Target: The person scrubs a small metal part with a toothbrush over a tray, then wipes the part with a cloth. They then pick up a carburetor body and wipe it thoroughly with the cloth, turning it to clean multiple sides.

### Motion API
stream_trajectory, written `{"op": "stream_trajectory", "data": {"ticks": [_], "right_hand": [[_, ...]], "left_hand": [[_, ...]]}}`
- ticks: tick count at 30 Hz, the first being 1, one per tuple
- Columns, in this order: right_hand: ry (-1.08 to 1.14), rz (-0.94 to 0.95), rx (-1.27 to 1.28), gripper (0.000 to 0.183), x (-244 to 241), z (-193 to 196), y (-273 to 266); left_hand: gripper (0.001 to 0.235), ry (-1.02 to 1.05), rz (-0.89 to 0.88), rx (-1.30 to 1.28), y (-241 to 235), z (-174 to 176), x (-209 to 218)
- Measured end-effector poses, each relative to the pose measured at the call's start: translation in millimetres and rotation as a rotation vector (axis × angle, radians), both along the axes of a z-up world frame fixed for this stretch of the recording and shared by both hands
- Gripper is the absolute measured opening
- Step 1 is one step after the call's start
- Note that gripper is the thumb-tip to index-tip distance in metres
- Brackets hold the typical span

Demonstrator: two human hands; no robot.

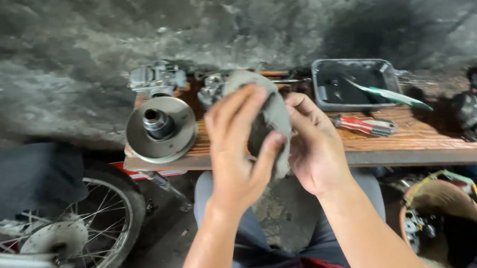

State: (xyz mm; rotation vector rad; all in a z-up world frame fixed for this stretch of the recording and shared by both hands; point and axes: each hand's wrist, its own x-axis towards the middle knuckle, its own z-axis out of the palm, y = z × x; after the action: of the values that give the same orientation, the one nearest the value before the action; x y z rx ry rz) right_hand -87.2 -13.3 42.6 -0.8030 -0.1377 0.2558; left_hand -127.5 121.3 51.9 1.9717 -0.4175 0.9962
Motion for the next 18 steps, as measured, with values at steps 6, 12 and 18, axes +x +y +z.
{"op": "stream_trajectory", "data": {"ticks": [6,12,18], "right_hand": [[-0.268,-0.233,-0.500,0.011,0.5,-17.2,-21.3],[-0.383,-0.253,-0.799,0.005,-1.2,-17.2,-48.7],[-0.340,-0.250,-0.660,0.010,-0.7,-19.2,-49.7]], "left_hand": [[0.028,0.140,-0.191,-0.385,-26.3,-33.7,14.4],[0.020,0.216,-0.087,-0.308,-38.2,-59.2,29.4],[0.029,0.405,-0.168,-0.651,-55.5,0.6,14.7]]}}
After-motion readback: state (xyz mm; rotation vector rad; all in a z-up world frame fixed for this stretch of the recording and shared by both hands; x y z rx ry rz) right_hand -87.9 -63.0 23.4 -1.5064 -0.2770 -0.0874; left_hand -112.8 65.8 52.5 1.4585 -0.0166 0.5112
